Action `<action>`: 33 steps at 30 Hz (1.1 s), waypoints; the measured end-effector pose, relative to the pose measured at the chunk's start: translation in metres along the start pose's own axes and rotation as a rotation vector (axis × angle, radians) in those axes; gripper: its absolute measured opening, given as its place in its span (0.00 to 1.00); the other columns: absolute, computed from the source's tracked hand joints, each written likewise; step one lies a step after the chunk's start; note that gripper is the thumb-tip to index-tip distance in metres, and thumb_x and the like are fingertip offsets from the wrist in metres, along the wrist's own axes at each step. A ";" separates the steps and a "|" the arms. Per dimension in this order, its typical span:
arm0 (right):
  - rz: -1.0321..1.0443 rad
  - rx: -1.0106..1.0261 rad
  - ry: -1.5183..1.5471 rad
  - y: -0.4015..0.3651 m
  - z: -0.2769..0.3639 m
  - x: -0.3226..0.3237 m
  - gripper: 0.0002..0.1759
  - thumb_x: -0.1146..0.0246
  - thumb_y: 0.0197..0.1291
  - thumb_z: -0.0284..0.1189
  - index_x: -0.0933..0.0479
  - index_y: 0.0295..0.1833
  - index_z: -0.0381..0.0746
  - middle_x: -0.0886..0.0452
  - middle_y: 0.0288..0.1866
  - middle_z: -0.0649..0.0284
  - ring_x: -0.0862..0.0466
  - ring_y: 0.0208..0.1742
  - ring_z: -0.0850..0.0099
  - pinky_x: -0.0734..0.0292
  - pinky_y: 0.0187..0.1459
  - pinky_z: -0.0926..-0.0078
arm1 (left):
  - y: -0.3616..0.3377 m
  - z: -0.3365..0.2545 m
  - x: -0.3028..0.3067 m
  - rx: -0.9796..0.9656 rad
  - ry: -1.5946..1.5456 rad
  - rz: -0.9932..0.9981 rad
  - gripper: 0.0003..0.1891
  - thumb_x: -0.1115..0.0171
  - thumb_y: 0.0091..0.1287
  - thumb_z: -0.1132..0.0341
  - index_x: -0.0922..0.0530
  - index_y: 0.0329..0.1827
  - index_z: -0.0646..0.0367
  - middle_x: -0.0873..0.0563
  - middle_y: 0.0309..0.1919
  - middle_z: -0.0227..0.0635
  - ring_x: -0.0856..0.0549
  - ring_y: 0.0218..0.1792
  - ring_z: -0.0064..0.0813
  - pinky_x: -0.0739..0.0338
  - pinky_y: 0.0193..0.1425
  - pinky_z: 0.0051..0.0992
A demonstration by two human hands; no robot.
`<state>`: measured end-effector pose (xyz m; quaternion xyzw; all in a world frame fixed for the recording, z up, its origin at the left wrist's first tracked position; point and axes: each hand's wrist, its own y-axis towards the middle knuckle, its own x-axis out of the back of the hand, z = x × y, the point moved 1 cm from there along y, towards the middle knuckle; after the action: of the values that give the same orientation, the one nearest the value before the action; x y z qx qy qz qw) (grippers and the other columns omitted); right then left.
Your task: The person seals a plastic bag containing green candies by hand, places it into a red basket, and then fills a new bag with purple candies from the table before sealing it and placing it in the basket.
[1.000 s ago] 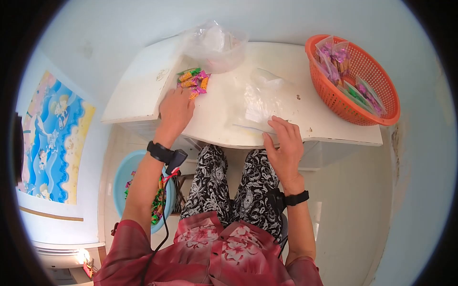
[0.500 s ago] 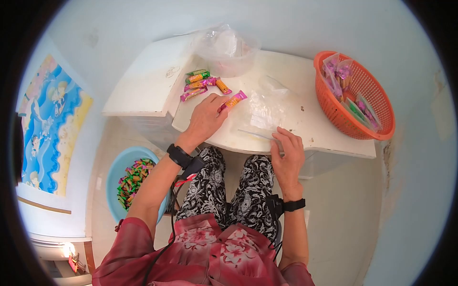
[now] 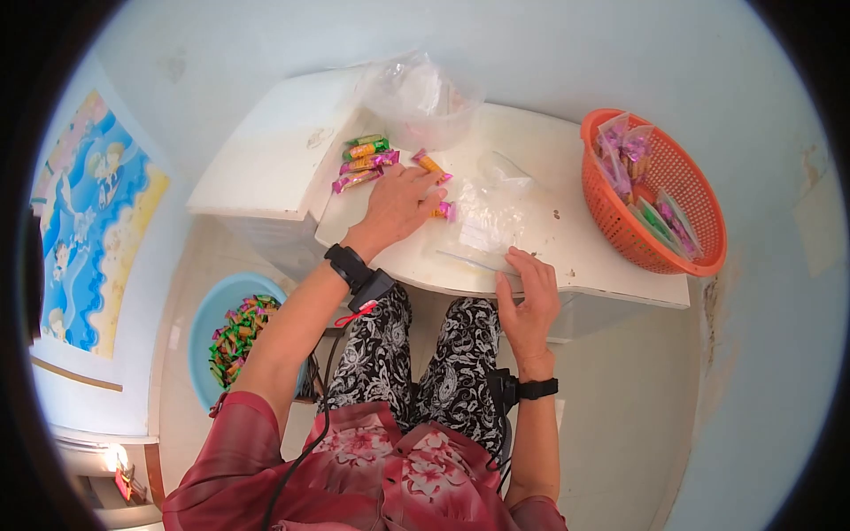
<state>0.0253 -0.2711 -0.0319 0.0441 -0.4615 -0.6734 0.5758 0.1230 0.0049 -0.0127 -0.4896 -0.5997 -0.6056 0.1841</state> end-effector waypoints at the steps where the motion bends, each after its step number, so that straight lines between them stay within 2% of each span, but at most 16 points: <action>1: 0.004 0.010 -0.002 0.000 -0.002 0.000 0.16 0.26 0.66 0.22 0.13 0.59 0.36 0.08 0.63 0.55 0.12 0.63 0.55 0.17 0.67 0.59 | -0.003 0.001 -0.001 -0.045 -0.070 0.001 0.21 0.34 0.78 0.51 0.11 0.65 0.52 0.10 0.59 0.40 0.16 0.61 0.45 0.19 0.62 0.47; 2: 0.007 0.020 -0.004 0.000 -0.004 -0.001 0.17 0.26 0.65 0.22 0.13 0.59 0.36 0.08 0.63 0.55 0.12 0.63 0.55 0.17 0.67 0.59 | -0.005 0.003 -0.002 -0.091 -0.138 0.003 0.20 0.33 0.78 0.52 0.10 0.65 0.52 0.10 0.58 0.40 0.16 0.61 0.45 0.19 0.62 0.47; 5: 0.009 0.010 0.011 0.000 -0.003 0.000 0.17 0.26 0.65 0.22 0.13 0.59 0.36 0.08 0.63 0.55 0.12 0.63 0.54 0.17 0.67 0.59 | -0.015 0.006 0.008 -0.115 0.002 -0.227 0.21 0.32 0.77 0.56 0.11 0.66 0.57 0.09 0.59 0.42 0.16 0.60 0.47 0.20 0.67 0.45; 8: 0.016 0.008 0.024 0.000 -0.002 0.002 0.17 0.26 0.65 0.21 0.12 0.58 0.36 0.08 0.63 0.55 0.12 0.63 0.54 0.17 0.67 0.59 | -0.020 0.014 0.042 0.085 0.245 -0.170 0.21 0.31 0.74 0.62 0.14 0.66 0.62 0.09 0.56 0.43 0.16 0.59 0.47 0.20 0.66 0.45; 11: 0.015 0.023 0.004 0.000 -0.004 0.000 0.16 0.26 0.64 0.21 0.12 0.58 0.36 0.08 0.63 0.55 0.12 0.63 0.55 0.17 0.66 0.59 | -0.024 0.035 0.051 0.216 0.440 0.058 0.21 0.32 0.71 0.66 0.17 0.65 0.65 0.09 0.54 0.45 0.16 0.59 0.47 0.19 0.65 0.46; 14: 0.015 0.016 0.000 0.001 -0.001 0.001 0.16 0.26 0.65 0.21 0.12 0.58 0.36 0.08 0.63 0.55 0.12 0.63 0.55 0.17 0.66 0.60 | -0.028 0.045 0.048 0.256 0.501 0.200 0.21 0.32 0.70 0.69 0.18 0.65 0.66 0.10 0.53 0.46 0.16 0.58 0.48 0.19 0.63 0.46; 17: 0.016 0.008 0.008 0.001 0.002 0.002 0.16 0.26 0.65 0.21 0.12 0.58 0.36 0.08 0.63 0.56 0.12 0.63 0.55 0.17 0.66 0.60 | -0.032 0.036 0.047 0.156 0.413 0.155 0.21 0.33 0.71 0.70 0.18 0.66 0.68 0.10 0.53 0.47 0.15 0.58 0.51 0.18 0.63 0.46; 20: 0.020 0.019 -0.010 0.001 0.001 0.001 0.16 0.26 0.65 0.21 0.12 0.58 0.36 0.08 0.62 0.56 0.12 0.63 0.55 0.17 0.67 0.60 | -0.036 0.021 0.037 0.135 0.034 0.063 0.22 0.34 0.72 0.71 0.19 0.68 0.69 0.10 0.55 0.49 0.14 0.58 0.53 0.18 0.65 0.46; 23: 0.026 0.014 -0.002 0.002 0.002 0.003 0.16 0.26 0.65 0.21 0.12 0.57 0.36 0.08 0.63 0.56 0.12 0.63 0.55 0.17 0.66 0.60 | -0.033 0.011 0.041 0.074 -0.001 -0.156 0.20 0.33 0.71 0.70 0.18 0.64 0.67 0.12 0.54 0.51 0.14 0.61 0.51 0.16 0.64 0.46; 26: 0.023 0.009 0.014 0.000 0.000 0.002 0.15 0.26 0.65 0.21 0.12 0.57 0.36 0.08 0.63 0.56 0.12 0.63 0.55 0.17 0.66 0.60 | -0.024 0.033 0.039 0.200 0.162 -0.039 0.24 0.35 0.73 0.73 0.21 0.71 0.68 0.15 0.66 0.53 0.15 0.62 0.55 0.18 0.70 0.45; 29: 0.022 0.008 0.011 0.000 0.000 0.002 0.16 0.26 0.64 0.21 0.12 0.57 0.35 0.08 0.63 0.56 0.12 0.62 0.55 0.17 0.66 0.60 | -0.018 0.042 0.044 0.284 0.268 0.021 0.24 0.36 0.72 0.75 0.21 0.72 0.69 0.17 0.68 0.54 0.16 0.64 0.55 0.18 0.70 0.46; 32: 0.023 0.012 0.000 0.000 0.001 0.002 0.16 0.26 0.64 0.21 0.12 0.57 0.35 0.08 0.63 0.56 0.12 0.62 0.55 0.17 0.66 0.60 | -0.019 0.048 0.038 0.288 0.277 0.131 0.25 0.36 0.71 0.76 0.22 0.72 0.69 0.16 0.66 0.54 0.17 0.65 0.54 0.18 0.69 0.47; 33: 0.036 -0.003 0.009 0.000 0.001 0.002 0.16 0.27 0.65 0.21 0.13 0.58 0.35 0.08 0.63 0.55 0.13 0.64 0.55 0.18 0.68 0.59 | -0.020 0.043 0.038 0.275 0.224 0.111 0.25 0.36 0.70 0.76 0.21 0.72 0.69 0.15 0.66 0.54 0.16 0.65 0.54 0.18 0.69 0.47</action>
<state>0.0237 -0.2726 -0.0307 0.0384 -0.4586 -0.6635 0.5900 0.1058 0.0623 -0.0015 -0.4216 -0.6247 -0.5576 0.3480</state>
